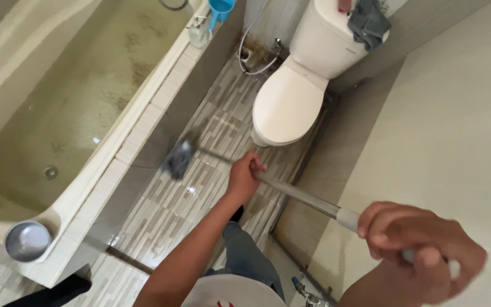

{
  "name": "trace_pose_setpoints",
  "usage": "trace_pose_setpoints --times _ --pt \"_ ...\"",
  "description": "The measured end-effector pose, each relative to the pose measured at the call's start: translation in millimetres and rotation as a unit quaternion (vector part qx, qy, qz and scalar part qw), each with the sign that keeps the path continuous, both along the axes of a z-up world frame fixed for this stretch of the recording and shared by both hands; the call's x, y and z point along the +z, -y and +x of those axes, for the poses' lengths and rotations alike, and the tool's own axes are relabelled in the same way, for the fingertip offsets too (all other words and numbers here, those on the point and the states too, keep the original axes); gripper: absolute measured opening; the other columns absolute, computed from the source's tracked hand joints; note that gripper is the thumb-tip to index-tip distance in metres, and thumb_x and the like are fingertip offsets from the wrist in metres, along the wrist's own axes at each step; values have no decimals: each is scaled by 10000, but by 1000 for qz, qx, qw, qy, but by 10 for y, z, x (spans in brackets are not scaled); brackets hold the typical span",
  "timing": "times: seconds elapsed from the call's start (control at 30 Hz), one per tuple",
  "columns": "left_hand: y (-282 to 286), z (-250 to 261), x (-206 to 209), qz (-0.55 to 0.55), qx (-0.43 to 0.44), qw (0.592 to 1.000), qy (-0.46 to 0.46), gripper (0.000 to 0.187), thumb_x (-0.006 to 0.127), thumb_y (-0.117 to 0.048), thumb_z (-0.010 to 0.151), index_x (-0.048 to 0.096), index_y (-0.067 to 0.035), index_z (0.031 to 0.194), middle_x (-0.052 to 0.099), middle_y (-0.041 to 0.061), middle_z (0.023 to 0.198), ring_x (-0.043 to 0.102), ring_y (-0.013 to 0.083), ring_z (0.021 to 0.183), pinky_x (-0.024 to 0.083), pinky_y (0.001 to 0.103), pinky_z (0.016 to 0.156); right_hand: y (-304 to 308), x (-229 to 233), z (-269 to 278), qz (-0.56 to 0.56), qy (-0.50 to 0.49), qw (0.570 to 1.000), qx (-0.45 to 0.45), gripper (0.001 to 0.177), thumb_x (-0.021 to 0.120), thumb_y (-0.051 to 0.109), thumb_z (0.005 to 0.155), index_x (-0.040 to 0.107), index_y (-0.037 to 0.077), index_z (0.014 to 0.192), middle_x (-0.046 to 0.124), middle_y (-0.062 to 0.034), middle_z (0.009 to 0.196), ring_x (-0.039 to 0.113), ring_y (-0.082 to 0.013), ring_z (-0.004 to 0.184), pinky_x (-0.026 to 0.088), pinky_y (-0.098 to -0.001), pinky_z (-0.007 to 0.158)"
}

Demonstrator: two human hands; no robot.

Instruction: The person mops a tiled floor using a flat mop with a long handle.

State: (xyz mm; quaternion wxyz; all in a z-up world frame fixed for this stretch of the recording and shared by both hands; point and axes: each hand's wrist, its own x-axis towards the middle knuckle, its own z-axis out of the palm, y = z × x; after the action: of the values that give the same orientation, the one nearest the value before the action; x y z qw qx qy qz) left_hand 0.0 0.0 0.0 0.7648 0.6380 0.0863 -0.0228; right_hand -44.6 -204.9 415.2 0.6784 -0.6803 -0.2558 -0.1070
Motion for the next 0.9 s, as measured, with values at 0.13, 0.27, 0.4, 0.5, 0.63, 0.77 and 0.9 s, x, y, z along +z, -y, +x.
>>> trace_pose_setpoints --times 0.13,0.27,0.4,0.5,0.63,0.77,0.9 --pt "-10 528 842 228 -27 971 62 178 680 -87 882 507 -83 925 601 73 734 584 195 667 469 339 617 -132 31 19 -34 58 998 17 429 582 343 1072 687 -29 888 588 -117 554 586 -160 465 552 -423 584" --pt "-87 865 1030 260 -50 959 102 304 767 -186 936 483 -79 920 551 109 731 539 270 677 445 391 634 -402 -334 -9 -19 82 996 -16 415 626 295 1058 700 -73 879 586 -55 565 586 -168 509 560 -400 579" --pt "-193 753 772 298 -89 948 76 263 743 -199 957 506 -93 912 571 115 753 558 294 711 450 429 663 -622 -580 -237 -67 51 996 -28 342 627 190 1072 689 -86 879 641 -129 672 657 -251 606 597 -401 639" --pt "-311 426 624 317 -91 938 105 238 726 -172 941 504 -94 901 604 105 768 561 297 766 452 439 676 -706 -612 -461 -62 46 997 -13 299 630 149 1040 682 -99 882 622 -122 674 644 -248 597 597 -424 654" --pt "-522 -304 741 293 -89 950 58 267 734 -196 970 498 -87 907 582 112 837 570 324 779 460 435 697 -800 -515 -875 -15 51 999 2 285 641 164 1022 695 -88 900 624 -126 661 630 -235 538 595 -393 610" --pt "-843 -1332 1015 342 -110 932 41 262 771 -161 881 521 -85 891 602 93 832 606 322 887 411 455 770 -866 -350 -1311 30 30 998 53 343 626 215 1027 708 -110 953 551 -61 542 545 -175 467 568 -360 568" --pt "-1265 -2319 1130 338 -72 936 66 210 772 -134 827 597 -114 942 645 67 896 627 298 935 376 452 860 -1037 -374 -1543 69 14 989 130 340 575 194 1038 703 -118 996 506 -28 503 503 -142 438 555 -357 540"
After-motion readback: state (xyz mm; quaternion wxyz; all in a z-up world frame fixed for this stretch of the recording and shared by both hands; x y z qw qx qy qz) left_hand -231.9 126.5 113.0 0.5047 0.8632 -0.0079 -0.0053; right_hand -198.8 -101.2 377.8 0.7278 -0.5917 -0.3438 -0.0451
